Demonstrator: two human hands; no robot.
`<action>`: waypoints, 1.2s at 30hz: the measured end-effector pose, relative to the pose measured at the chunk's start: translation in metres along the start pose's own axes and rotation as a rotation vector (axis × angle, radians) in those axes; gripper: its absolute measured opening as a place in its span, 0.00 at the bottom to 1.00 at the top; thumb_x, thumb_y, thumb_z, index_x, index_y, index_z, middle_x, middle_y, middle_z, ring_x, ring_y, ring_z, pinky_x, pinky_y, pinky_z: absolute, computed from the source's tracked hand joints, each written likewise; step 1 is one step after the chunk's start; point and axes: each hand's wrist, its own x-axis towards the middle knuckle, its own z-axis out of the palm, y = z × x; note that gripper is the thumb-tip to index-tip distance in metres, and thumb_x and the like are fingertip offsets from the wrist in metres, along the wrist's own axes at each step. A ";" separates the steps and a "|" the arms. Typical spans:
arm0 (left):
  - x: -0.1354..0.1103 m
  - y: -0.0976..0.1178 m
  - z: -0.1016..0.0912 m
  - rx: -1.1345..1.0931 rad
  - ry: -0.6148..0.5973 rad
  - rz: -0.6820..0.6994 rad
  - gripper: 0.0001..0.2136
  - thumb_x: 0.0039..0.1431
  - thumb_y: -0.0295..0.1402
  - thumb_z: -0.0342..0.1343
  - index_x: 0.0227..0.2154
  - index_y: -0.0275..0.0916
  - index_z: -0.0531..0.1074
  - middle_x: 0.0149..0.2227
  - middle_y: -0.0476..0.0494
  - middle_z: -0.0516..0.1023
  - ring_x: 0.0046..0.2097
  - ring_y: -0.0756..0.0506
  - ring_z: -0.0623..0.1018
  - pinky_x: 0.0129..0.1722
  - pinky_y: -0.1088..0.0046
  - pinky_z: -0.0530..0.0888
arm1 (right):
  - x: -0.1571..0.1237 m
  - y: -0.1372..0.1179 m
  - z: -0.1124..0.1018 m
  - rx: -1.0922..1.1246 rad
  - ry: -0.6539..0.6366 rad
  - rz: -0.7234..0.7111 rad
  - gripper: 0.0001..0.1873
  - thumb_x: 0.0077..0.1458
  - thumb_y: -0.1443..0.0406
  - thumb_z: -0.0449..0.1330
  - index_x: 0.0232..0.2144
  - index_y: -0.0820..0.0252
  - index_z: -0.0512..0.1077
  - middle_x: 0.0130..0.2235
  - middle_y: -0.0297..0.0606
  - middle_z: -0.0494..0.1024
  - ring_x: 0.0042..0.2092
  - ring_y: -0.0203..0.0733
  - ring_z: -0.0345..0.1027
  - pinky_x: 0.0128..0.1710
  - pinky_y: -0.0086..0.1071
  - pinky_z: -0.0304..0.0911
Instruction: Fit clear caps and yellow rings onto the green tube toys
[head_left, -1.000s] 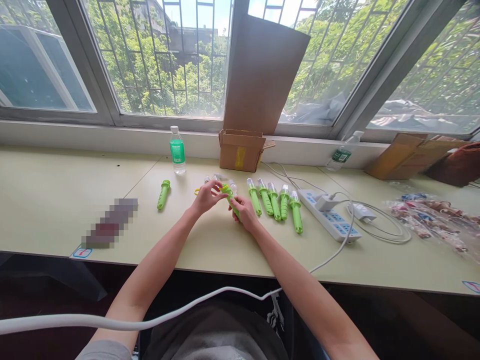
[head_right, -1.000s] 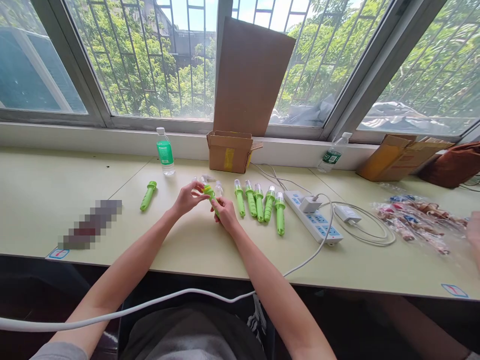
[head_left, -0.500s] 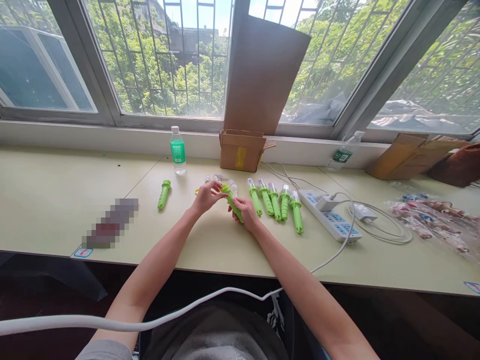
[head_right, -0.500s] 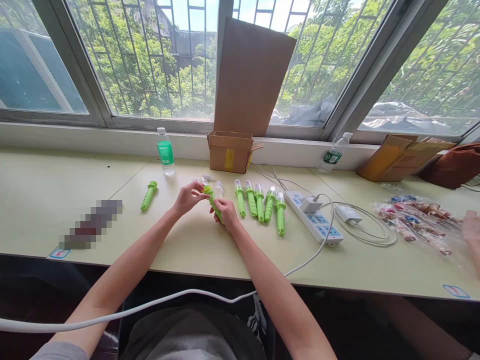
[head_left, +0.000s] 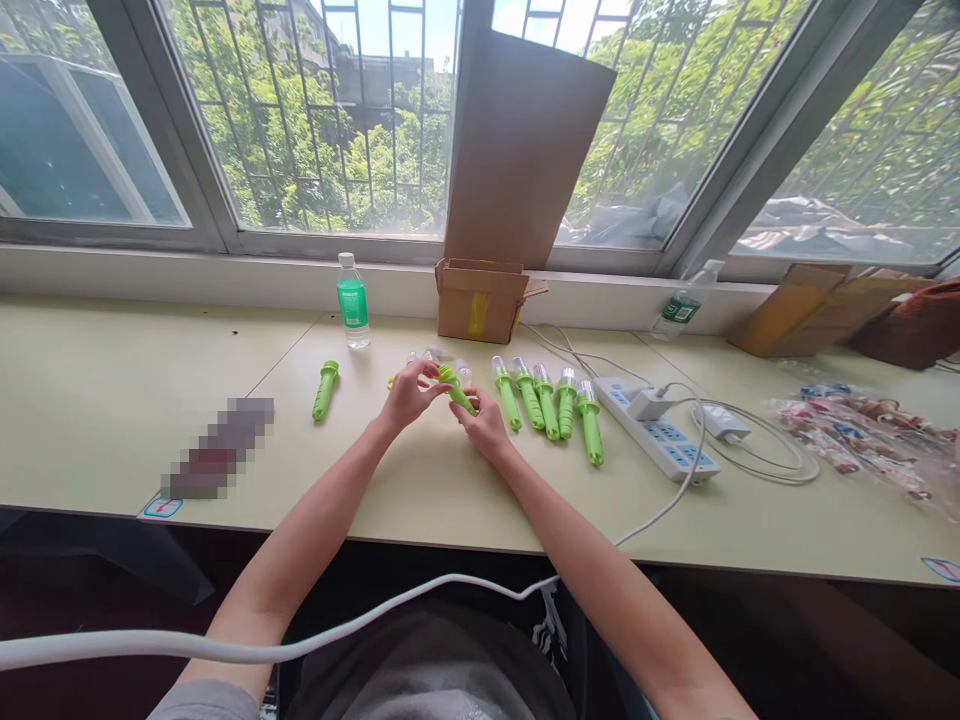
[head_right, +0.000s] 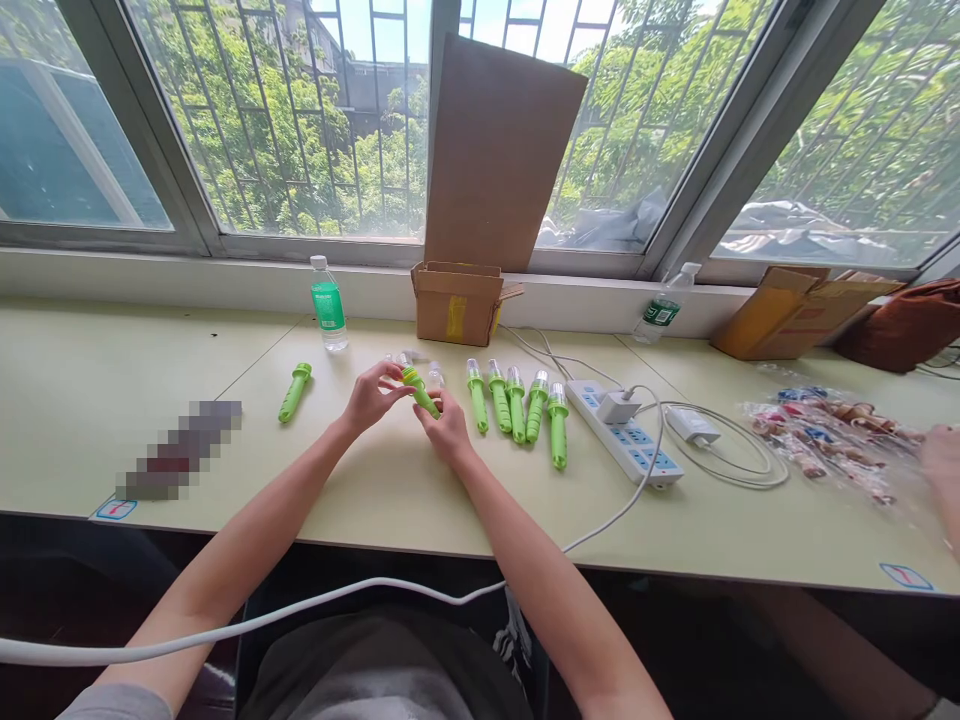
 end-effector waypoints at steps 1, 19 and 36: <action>0.000 0.001 0.000 -0.010 -0.016 0.005 0.14 0.50 0.41 0.64 0.34 0.39 0.69 0.39 0.44 0.76 0.37 0.49 0.77 0.32 0.70 0.79 | 0.000 0.000 -0.001 0.035 -0.013 0.035 0.21 0.46 0.52 0.63 0.38 0.59 0.68 0.23 0.31 0.70 0.20 0.32 0.58 0.19 0.27 0.53; 0.001 0.008 -0.005 -0.031 -0.094 0.017 0.12 0.53 0.38 0.61 0.37 0.39 0.69 0.41 0.42 0.76 0.39 0.49 0.76 0.34 0.70 0.79 | 0.001 -0.004 -0.008 0.251 -0.154 0.174 0.18 0.46 0.51 0.62 0.32 0.59 0.68 0.18 0.28 0.68 0.15 0.30 0.52 0.14 0.26 0.43; 0.000 -0.002 -0.001 -0.008 -0.079 -0.009 0.11 0.54 0.40 0.61 0.35 0.39 0.71 0.42 0.42 0.78 0.38 0.47 0.78 0.34 0.69 0.78 | 0.001 -0.004 -0.008 0.160 -0.123 0.135 0.21 0.43 0.52 0.66 0.31 0.58 0.65 0.24 0.28 0.69 0.15 0.28 0.52 0.13 0.27 0.46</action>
